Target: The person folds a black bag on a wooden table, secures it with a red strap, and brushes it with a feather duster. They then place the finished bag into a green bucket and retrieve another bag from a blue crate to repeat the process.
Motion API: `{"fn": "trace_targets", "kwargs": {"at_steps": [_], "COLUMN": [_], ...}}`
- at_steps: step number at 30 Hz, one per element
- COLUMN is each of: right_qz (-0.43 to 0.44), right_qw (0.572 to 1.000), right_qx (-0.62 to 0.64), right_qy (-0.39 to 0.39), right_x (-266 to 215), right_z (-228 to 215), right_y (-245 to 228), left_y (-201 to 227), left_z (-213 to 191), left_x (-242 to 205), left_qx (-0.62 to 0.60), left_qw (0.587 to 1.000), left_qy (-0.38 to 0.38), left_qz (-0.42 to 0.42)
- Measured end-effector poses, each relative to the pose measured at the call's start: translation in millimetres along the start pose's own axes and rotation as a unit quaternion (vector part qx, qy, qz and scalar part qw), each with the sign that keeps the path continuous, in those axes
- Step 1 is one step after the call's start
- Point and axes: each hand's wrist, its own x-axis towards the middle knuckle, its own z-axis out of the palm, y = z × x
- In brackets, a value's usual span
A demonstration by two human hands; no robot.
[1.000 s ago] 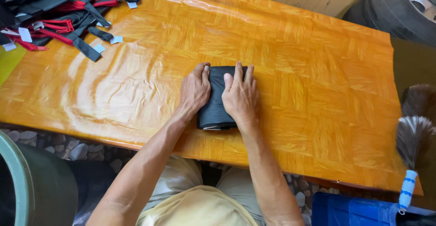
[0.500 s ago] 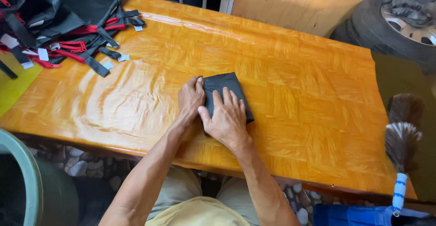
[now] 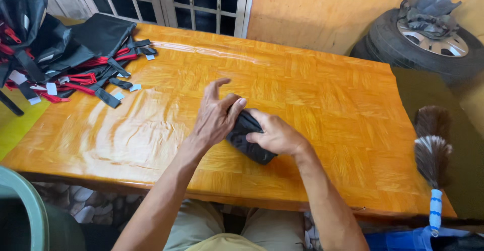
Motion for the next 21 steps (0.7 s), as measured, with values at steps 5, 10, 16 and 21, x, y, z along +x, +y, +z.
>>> {"fn": "trace_targets", "kwargs": {"at_steps": [5, 10, 16, 21], "right_qz": [-0.024, 0.072, 0.136, 0.119], "right_qw": [0.987, 0.985, 0.945, 0.974], "right_qx": [0.128, -0.152, -0.240, -0.151], "right_qy": [-0.093, -0.026, 0.174, 0.123], "right_x": [1.1, 8.0, 33.9, 36.3], "right_z": [-22.2, -2.9, 45.7, 41.8], "right_y": [2.2, 9.6, 13.7, 16.2], "left_y": [-3.9, -31.8, -29.5, -64.3], "left_z": [16.2, 54.5, 52.3, 62.2], "left_x": [10.2, 10.1, 6.2, 14.3], "left_qx": [-0.066, 0.063, 0.073, 0.022], "left_qw": [0.986, 0.991, 0.987, 0.967], "left_qy": [-0.148, -0.077, -0.052, -0.143], "left_qz": [-0.035, -0.086, -0.133, -0.210]}}
